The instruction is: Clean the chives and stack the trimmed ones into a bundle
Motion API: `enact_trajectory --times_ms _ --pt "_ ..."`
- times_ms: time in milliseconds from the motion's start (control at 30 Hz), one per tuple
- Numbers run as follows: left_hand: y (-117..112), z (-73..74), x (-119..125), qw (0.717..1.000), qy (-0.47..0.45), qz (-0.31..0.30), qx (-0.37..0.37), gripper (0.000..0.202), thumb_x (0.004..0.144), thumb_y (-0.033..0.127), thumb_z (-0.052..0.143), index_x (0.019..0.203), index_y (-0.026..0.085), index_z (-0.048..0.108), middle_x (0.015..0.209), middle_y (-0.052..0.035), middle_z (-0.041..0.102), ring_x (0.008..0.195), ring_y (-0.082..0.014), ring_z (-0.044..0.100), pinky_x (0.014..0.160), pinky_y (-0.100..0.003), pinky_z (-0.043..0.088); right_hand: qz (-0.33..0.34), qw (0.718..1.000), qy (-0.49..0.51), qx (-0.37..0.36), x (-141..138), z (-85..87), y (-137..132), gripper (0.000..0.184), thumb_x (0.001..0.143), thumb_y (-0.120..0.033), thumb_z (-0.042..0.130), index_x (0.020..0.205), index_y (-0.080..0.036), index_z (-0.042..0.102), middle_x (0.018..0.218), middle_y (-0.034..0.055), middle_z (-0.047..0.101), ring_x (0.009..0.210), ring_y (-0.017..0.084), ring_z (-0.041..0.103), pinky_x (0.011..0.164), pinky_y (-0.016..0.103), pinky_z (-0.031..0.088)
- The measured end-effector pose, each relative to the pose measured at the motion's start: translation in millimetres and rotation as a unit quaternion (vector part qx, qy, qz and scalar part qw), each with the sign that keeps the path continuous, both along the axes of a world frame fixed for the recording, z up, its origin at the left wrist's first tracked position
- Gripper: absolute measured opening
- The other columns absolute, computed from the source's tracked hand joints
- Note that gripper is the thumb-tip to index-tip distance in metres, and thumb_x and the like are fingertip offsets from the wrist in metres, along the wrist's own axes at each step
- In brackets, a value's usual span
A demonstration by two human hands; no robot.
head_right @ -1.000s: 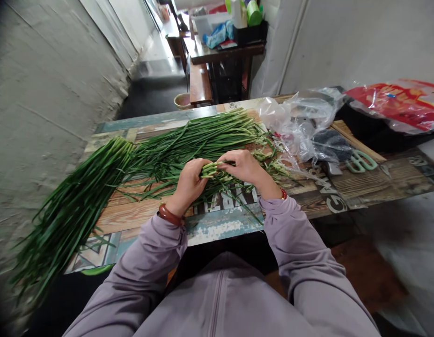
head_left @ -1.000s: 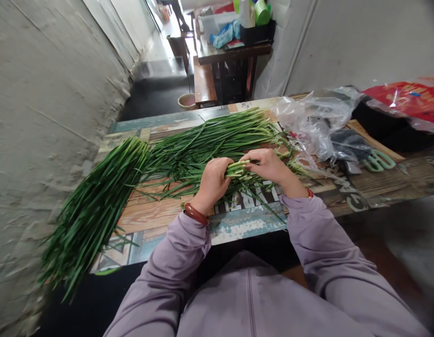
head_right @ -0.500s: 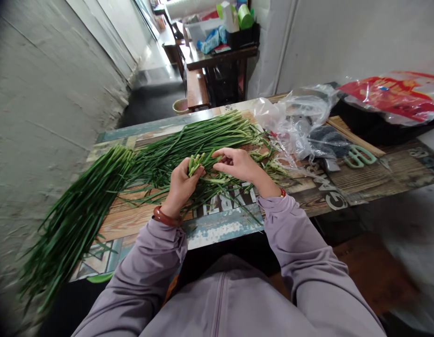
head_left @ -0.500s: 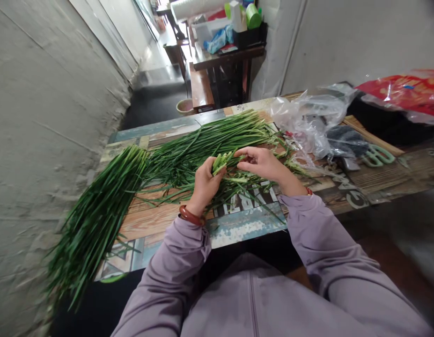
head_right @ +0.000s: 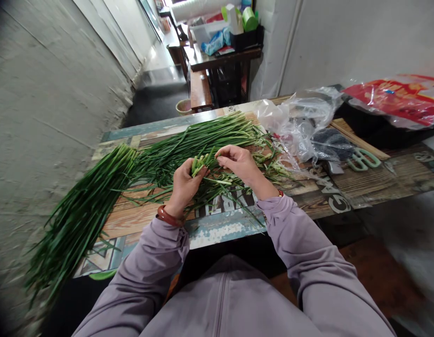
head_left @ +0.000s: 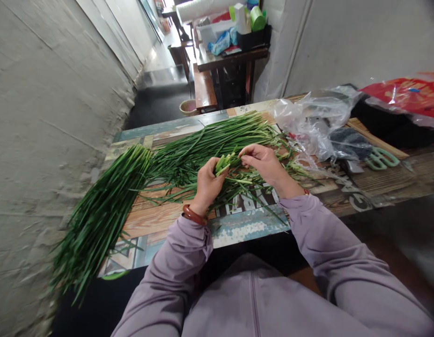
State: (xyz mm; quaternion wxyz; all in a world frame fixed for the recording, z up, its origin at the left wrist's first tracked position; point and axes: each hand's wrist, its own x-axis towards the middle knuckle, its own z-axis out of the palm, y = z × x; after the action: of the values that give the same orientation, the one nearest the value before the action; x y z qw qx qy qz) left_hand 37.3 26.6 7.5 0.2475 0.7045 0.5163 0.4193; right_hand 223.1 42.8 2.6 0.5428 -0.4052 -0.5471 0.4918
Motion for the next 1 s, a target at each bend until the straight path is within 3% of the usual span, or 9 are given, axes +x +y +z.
enact_trajectory --times_ms 200,500,633,1000 --pt "0.8 -2.6 -0.4 0.998 -0.048 0.026 -0.005 0.013 0.080 0.029 0.065 0.077 0.019 0.057 0.072 0.0035 0.059 0.068 -0.0114 0.052 0.063 -0.022 0.041 0.031 0.998 -0.027 -0.038 -11.0 -4.3 -1.6 0.017 0.067 -0.029 0.070 0.079 -0.019 0.063 0.068 -0.0028 0.065 0.060 0.011 0.063 0.059 0.024 0.053" --pt "-2.7 1.3 1.7 0.999 -0.037 -0.009 -0.001 0.016 0.081 0.026 0.063 0.070 0.018 0.054 0.069 0.0034 0.056 0.065 -0.0093 0.049 0.060 -0.020 0.039 0.009 0.999 0.010 -0.038 -25.6 -11.0 -2.6 0.026 0.066 -0.032 0.070 0.084 -0.020 0.056 0.068 -0.0045 0.063 0.054 0.011 0.062 0.054 0.025 0.055" --pt "-1.9 0.2 1.3 1.000 -0.028 -0.013 -0.002 0.018 0.081 0.028 0.063 0.070 0.017 0.055 0.068 0.0035 0.056 0.064 -0.0094 0.048 0.060 -0.020 0.039 0.009 1.000 0.000 -0.016 -23.9 -9.9 -2.6 0.029 0.069 -0.030 0.068 0.095 -0.020 0.059 0.071 -0.0041 0.065 0.056 0.010 0.062 0.056 0.023 0.054" --pt "-1.9 -0.5 0.4 1.000 -0.028 0.006 0.006 0.018 0.081 0.027 0.063 0.068 0.018 0.054 0.067 0.0036 0.055 0.063 -0.0098 0.048 0.059 -0.020 0.038 0.027 0.997 0.031 -0.071 -26.3 -9.0 -1.8 0.027 0.067 -0.034 0.073 0.087 -0.019 0.064 0.071 -0.0017 0.068 0.058 0.012 0.063 0.058 0.026 0.056"
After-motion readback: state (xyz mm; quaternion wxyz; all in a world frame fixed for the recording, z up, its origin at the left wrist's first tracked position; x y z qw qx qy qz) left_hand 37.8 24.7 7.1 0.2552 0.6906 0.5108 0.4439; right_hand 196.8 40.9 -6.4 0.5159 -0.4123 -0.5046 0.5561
